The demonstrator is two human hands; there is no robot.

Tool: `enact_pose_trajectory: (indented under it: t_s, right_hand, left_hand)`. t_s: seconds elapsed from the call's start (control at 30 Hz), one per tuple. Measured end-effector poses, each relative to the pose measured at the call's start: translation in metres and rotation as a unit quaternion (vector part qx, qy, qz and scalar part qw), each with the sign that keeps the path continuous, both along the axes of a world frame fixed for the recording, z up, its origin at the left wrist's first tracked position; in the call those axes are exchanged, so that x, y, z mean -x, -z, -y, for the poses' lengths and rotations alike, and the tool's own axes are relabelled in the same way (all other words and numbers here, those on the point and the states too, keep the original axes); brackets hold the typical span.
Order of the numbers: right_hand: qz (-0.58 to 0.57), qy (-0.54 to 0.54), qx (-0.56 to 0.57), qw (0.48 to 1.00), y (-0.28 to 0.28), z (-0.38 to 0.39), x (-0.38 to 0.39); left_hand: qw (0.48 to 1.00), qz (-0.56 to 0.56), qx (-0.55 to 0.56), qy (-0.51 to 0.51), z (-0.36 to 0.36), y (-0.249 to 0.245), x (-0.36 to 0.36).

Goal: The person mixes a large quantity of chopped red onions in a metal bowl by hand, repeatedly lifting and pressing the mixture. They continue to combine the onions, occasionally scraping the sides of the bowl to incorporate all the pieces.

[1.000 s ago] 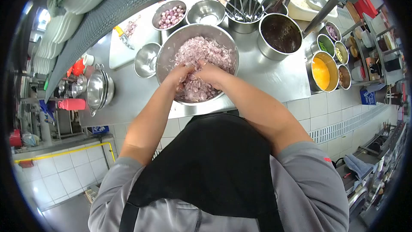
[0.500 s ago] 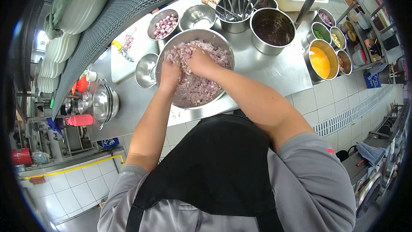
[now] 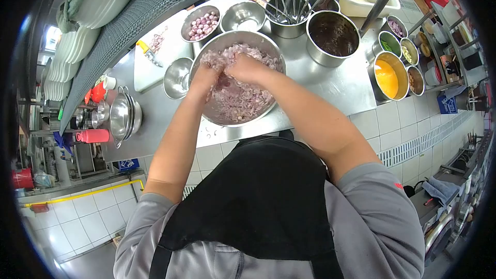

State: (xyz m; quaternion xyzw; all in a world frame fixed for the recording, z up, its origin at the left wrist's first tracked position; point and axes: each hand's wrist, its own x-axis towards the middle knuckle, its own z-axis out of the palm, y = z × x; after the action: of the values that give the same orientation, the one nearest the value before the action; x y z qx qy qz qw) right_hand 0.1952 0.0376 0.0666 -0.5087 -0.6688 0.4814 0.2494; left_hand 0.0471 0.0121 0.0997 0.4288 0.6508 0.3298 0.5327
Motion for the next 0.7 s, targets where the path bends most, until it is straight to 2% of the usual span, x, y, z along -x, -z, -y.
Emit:
enact_pose_trajectory:
  t_s: [0.03, 0.1, 0.17, 0.2, 0.23, 0.3, 0.4, 0.43, 0.5, 0.6, 0.7]
  right_hand:
    - [-0.037, 0.012, 0.001, 0.999, 0.0, 0.002, -0.002]
    - [-0.074, 0.023, 0.001, 0.997, -0.01, 0.002, -0.007]
    - [-0.03, -0.03, 0.085, 0.995, -0.032, -0.004, -0.015]
    - [-0.029, -0.03, 0.085, 0.995, -0.026, -0.009, -0.015]
    - [-0.006, -0.042, 0.047, 0.998, -0.018, -0.013, -0.013]
    - [0.018, -0.055, 0.009, 0.998, -0.012, -0.016, -0.013]
    - [0.045, -0.052, -0.041, 0.997, -0.015, -0.013, -0.013]
    - [0.039, -0.049, -0.05, 0.997, -0.014, -0.012, -0.012]
    - [0.033, -0.047, -0.059, 0.997, -0.018, -0.01, -0.011]
    - [0.021, -0.062, -0.077, 0.995, -0.032, -0.001, -0.014]
    - [0.086, -0.07, -0.129, 0.985, -0.038, 0.009, -0.011]
  left_hand:
    - [1.0, 0.0, 0.0, -0.001, 0.001, 0.0, 0.003]
    - [0.986, -0.102, -0.103, 0.082, 0.0, 0.001, 0.011]
    - [0.99, -0.084, -0.08, 0.077, -0.003, 0.007, 0.017]
    - [0.993, -0.066, -0.056, 0.074, -0.006, 0.011, 0.019]
    - [0.994, -0.066, -0.056, 0.074, -0.009, 0.019, 0.023]
    - [0.972, -0.17, -0.141, 0.082, -0.011, 0.023, 0.024]
    - [0.97, -0.199, -0.114, 0.085, -0.005, 0.006, 0.012]
    - [0.97, -0.199, -0.113, 0.086, -0.004, 0.004, 0.011]
    - [0.982, -0.129, -0.093, 0.102, -0.004, 0.001, 0.009]
    - [0.975, -0.168, -0.132, 0.068, -0.003, -0.005, 0.002]
    - [0.991, -0.102, -0.077, 0.026, -0.001, -0.006, -0.003]
